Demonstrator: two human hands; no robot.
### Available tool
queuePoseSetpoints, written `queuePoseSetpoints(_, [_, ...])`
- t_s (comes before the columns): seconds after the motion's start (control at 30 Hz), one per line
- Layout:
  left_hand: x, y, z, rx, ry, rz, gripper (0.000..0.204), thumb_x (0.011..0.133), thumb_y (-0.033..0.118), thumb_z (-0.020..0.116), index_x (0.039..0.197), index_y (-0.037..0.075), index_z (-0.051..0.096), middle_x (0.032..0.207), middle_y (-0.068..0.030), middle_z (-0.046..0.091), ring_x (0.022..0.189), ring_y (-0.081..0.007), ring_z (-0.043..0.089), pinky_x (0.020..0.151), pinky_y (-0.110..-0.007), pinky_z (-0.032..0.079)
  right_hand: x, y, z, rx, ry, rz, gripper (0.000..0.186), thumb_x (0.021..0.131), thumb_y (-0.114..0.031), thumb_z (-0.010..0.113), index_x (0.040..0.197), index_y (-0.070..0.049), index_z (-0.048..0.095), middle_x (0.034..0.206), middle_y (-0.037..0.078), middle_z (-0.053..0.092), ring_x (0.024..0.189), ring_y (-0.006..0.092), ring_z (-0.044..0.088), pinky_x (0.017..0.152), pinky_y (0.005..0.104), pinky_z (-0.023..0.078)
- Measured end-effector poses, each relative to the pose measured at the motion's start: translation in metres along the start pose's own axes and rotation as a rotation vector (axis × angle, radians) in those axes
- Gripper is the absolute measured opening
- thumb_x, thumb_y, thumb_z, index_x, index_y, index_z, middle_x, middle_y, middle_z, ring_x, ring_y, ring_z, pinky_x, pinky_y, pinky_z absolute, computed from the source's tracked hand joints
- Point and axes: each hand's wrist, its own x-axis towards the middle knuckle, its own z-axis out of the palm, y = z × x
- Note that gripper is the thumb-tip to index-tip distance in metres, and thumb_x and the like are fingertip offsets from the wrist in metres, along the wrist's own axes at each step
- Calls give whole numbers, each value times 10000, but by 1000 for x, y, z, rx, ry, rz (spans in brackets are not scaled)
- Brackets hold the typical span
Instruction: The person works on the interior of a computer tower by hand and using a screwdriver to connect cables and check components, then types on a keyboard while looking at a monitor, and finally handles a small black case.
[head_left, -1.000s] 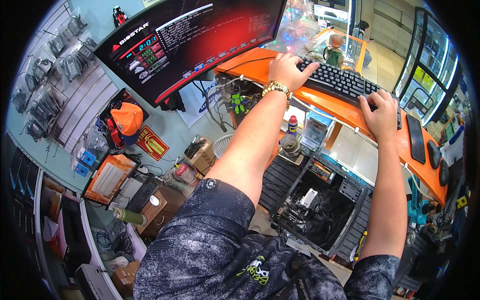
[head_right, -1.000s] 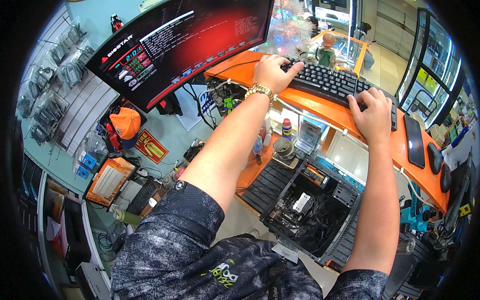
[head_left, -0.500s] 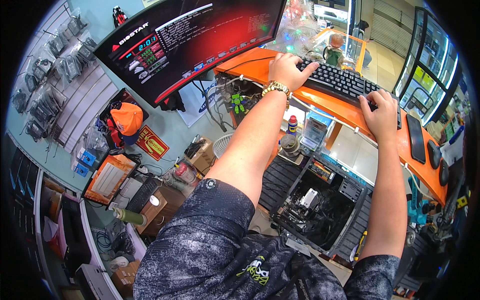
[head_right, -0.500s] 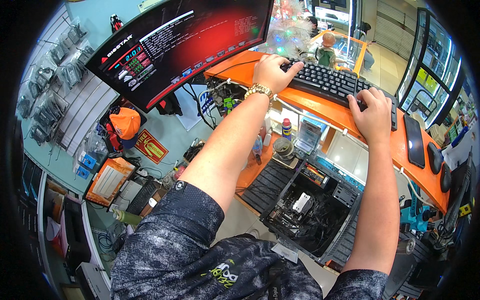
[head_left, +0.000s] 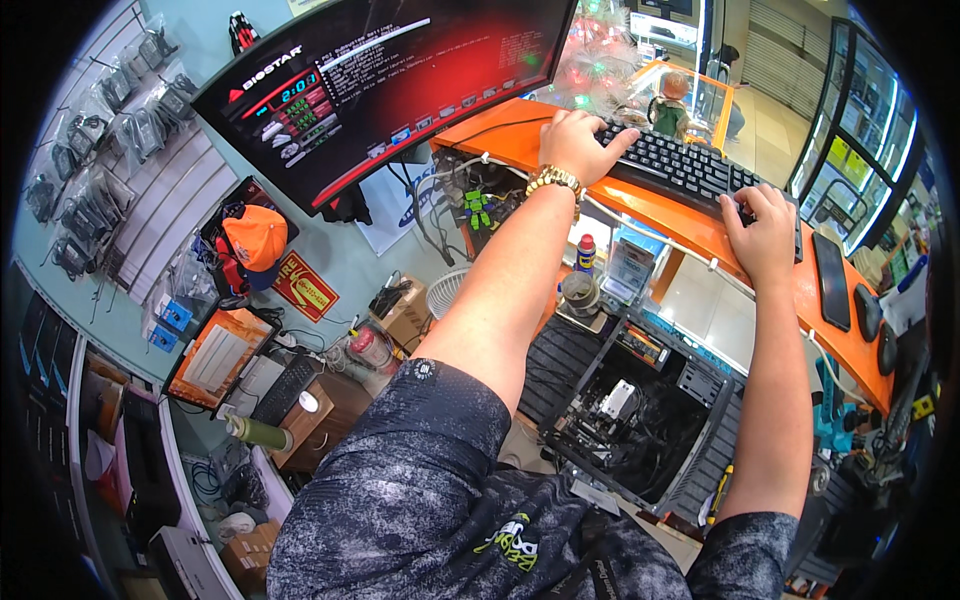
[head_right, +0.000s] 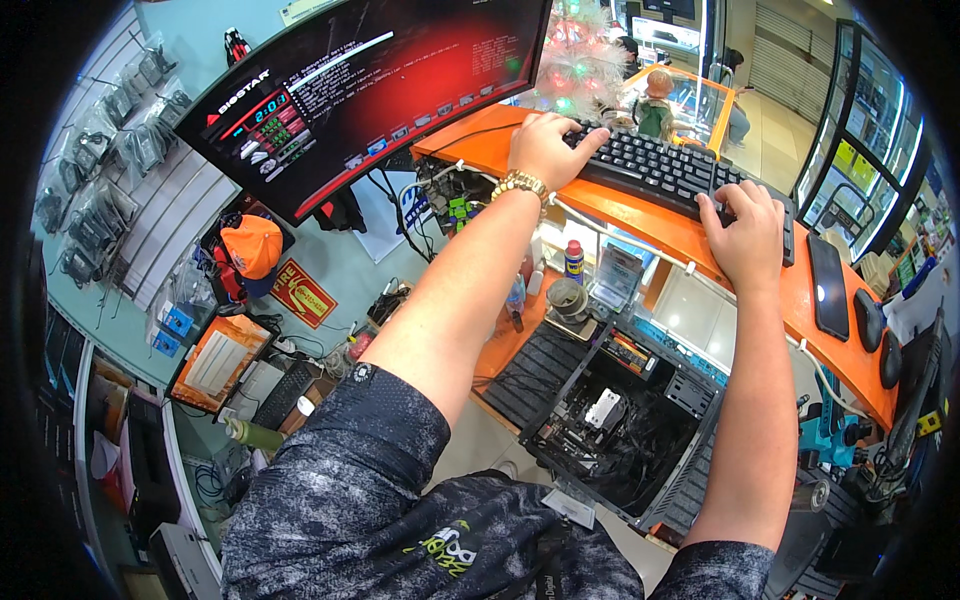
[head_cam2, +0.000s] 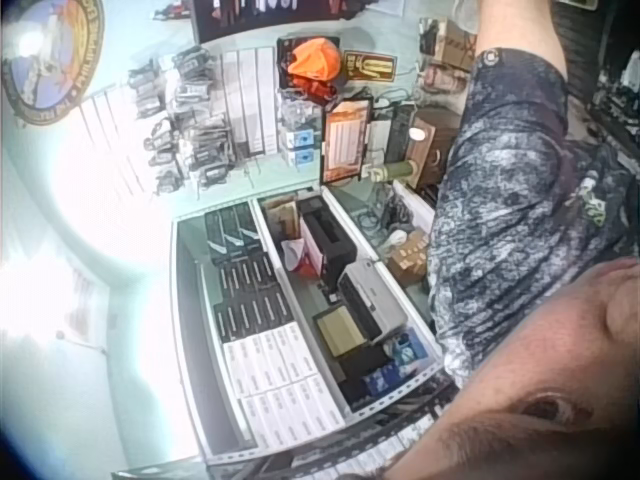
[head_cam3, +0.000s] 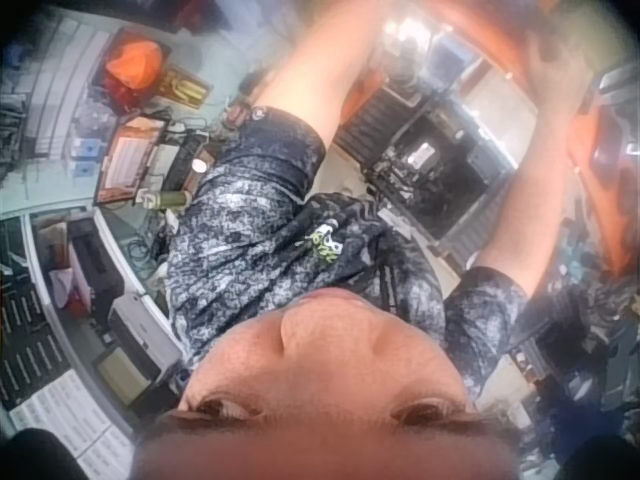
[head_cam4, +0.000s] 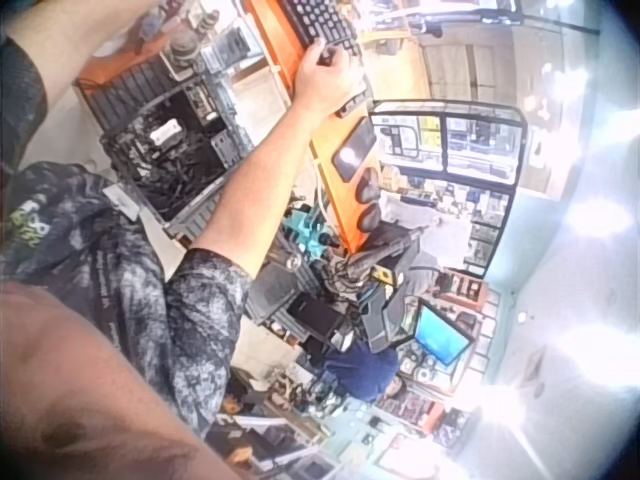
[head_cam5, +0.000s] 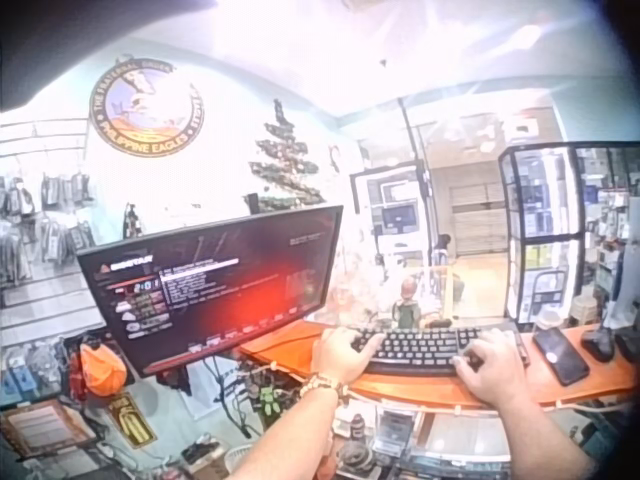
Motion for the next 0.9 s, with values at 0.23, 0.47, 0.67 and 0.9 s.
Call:
queuePoseSetpoints(0.23, [0, -1, 2, 9, 3, -9, 713, 970, 784, 725, 1051, 95, 893, 1185, -73, 833, 1249, -296, 706, 1083, -467, 543, 0, 0, 0, 1, 0, 5, 262, 974, -300, 862, 878, -86, 746, 835, 47, 637, 849, 259, 626, 826, 423, 434])
queuePoseSetpoints(0.47, [1, -2, 4, -12, -10, -19, 696, 960, 784, 734, 1031, 110, 894, 1168, -64, 825, 1243, -295, 694, 1076, -473, 531, 1, 0, -1, -16, 6, -6, 257, 975, -300, 861, 874, -91, 749, 821, 38, 653, 837, 254, 621, 823, 421, 431])
queuePoseSetpoints(0.67, [1, -2, 4, -36, 7, -11, 691, 951, 787, 741, 1013, 116, 895, 1149, -63, 817, 1230, -300, 684, 1070, -478, 522, 1, -2, -3, -29, -65, 13, 227, 997, -301, 845, 1078, -91, 819, 1007, 79, 760, 1005, 282, 675, 957, 438, 474])
queuePoseSetpoints(0.9, [0, 0, 1, -19, 12, -8, 688, 970, 767, 742, 1023, 97, 888, 1148, -64, 832, 1225, -293, 709, 1074, -466, 538, 1, -1, 0, 44, -125, -61, 394, 1036, -299, 809, 1366, -84, 806, 1297, 128, 794, 1255, 333, 679, 1160, 486, 468])
